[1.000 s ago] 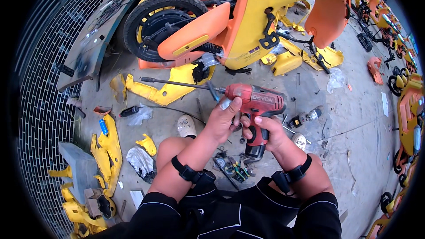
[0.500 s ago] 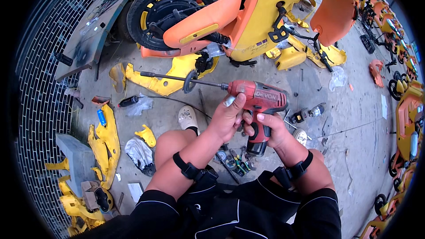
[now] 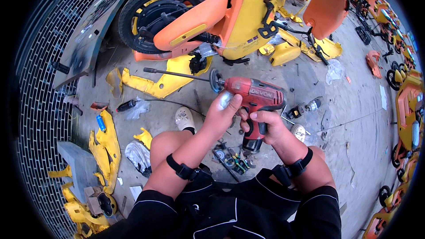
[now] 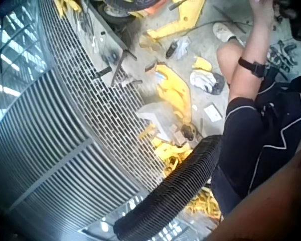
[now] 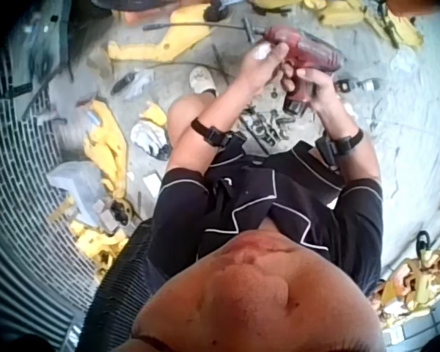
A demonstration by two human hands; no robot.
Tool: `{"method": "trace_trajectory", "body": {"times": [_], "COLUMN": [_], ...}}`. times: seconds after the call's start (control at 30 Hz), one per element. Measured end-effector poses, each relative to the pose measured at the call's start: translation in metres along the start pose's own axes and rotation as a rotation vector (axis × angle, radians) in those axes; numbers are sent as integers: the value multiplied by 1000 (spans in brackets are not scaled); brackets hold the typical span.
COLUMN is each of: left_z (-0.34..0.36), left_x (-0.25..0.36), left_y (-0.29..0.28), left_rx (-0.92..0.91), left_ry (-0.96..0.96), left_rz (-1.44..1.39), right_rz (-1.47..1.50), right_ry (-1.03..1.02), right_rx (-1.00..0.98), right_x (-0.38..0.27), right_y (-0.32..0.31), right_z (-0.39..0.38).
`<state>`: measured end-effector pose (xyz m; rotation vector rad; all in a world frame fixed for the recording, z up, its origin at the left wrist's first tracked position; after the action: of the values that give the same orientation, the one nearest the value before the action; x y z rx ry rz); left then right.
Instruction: The person uses a power drill to secure parts onto a sprocket, handles a drive chain, and positions the assembly onto the axle area of a scooter frame.
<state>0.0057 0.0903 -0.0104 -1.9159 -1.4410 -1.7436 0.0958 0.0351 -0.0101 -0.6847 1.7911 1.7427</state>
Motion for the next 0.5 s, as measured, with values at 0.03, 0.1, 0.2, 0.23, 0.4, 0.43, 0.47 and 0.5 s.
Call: {"method": "trace_trajectory", "body": {"times": [0.03,0.1,0.2,0.23,0.4,0.43,0.47,0.5], "left_z": [1,1,4,2,-4,-4,-3,-2], "left_x": [-3,-19,-35,-36,-64,-71,-79,-84], "left_y": [-1,-9,-15,-13,-24,-27,-32,-39], "left_rx": [25,94,208,236,321,312,304,303], "left_ry": [57,-28,-157,-117,40,-27,-96,-160], "left_rz": [73,224,577,814,1509,1561,1613,1664], "right_rz": [-23,-14,30,14,16,29,42,38], "right_ry": [-25,-48,-93,-103,-188,-203,-217,-231], "right_rx": [11,33,118,116,79,74,68,73], "right_x": [-5,-16,-31,-37,-65,-69,-73,-78], "right_y": [-2,-11,-29,-33,-41,-42,-42,-40], "right_z": [-1,-4,-7,-9,-14,-16,-18,-19]}}
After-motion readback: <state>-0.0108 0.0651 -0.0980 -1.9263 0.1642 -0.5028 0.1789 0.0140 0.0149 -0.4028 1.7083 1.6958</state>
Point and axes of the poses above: each hand's wrist, its own z-axis towards the middle knuckle, its own y-axis out of the palm, x = y × z, the point moved 8 cm from there along z, towards the middle knuckle, and after that the axes turned 15 degrees about -y, right-handed, at the moved point
